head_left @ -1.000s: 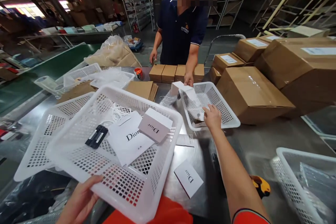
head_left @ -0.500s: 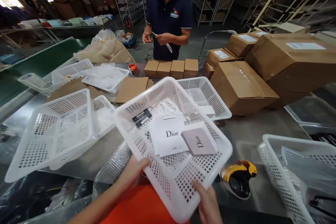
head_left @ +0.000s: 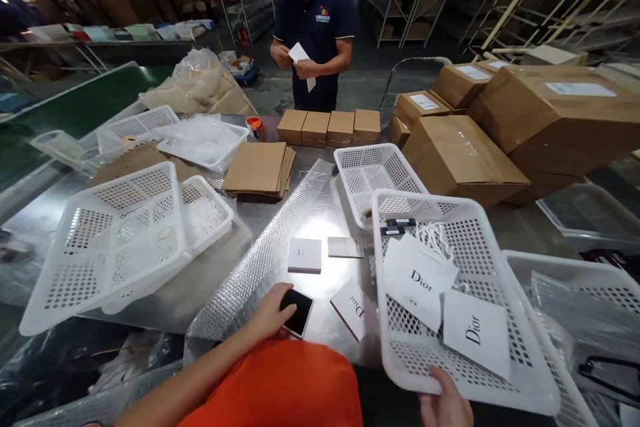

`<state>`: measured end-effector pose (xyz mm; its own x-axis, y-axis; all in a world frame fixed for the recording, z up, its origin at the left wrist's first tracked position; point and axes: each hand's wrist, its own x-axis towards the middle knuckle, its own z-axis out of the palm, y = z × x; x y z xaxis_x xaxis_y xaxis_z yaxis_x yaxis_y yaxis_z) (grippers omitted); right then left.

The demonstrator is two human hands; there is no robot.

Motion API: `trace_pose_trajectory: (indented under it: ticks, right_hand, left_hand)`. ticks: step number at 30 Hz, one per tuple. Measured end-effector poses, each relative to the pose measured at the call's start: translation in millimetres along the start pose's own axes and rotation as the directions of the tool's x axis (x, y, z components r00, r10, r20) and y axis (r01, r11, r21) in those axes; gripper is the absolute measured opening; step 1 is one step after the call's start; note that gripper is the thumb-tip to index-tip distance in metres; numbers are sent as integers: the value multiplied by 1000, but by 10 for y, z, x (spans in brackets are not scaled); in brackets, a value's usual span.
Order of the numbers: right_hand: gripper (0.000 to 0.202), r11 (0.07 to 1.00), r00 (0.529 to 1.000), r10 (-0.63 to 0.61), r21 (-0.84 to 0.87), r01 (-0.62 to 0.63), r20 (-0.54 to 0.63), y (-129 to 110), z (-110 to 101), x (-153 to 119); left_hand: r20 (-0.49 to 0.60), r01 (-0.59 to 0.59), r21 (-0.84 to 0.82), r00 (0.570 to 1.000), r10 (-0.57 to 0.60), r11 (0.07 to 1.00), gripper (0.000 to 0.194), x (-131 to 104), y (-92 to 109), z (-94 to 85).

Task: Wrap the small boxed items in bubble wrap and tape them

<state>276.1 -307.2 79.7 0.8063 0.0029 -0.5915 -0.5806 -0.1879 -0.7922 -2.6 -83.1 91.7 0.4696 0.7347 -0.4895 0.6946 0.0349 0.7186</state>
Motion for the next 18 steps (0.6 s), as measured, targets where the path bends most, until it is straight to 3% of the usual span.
trace_pose_trajectory:
  ticks: [3, 6, 11, 14, 18]
  right_hand:
    - [64, 993, 997, -12, 119, 21, -77, -126, 69, 168]
    - [71, 983, 994, -82, 156, 92, -69, -237, 100, 288]
    - [80, 972, 979, -200, 119, 202, -29, -264, 120, 336]
    - [70, 953, 956, -292, 95, 287, 40, -218, 120, 352]
    - [72, 966, 954, -260, 40, 257, 145, -111, 66, 326]
  left_hand:
    - [-37, 22, 285, 999, -12, 958, 65, 21, -311, 4]
    - [11, 43, 414, 999, -52, 909, 82, 3, -470, 38]
    - [172, -124, 504, 984, 41, 855, 111, 49, -428, 104]
    - [226, -166, 537, 973, 48, 827, 112, 132, -383, 141]
    - [219, -151, 554, 975, 32, 819, 107, 186, -409, 174]
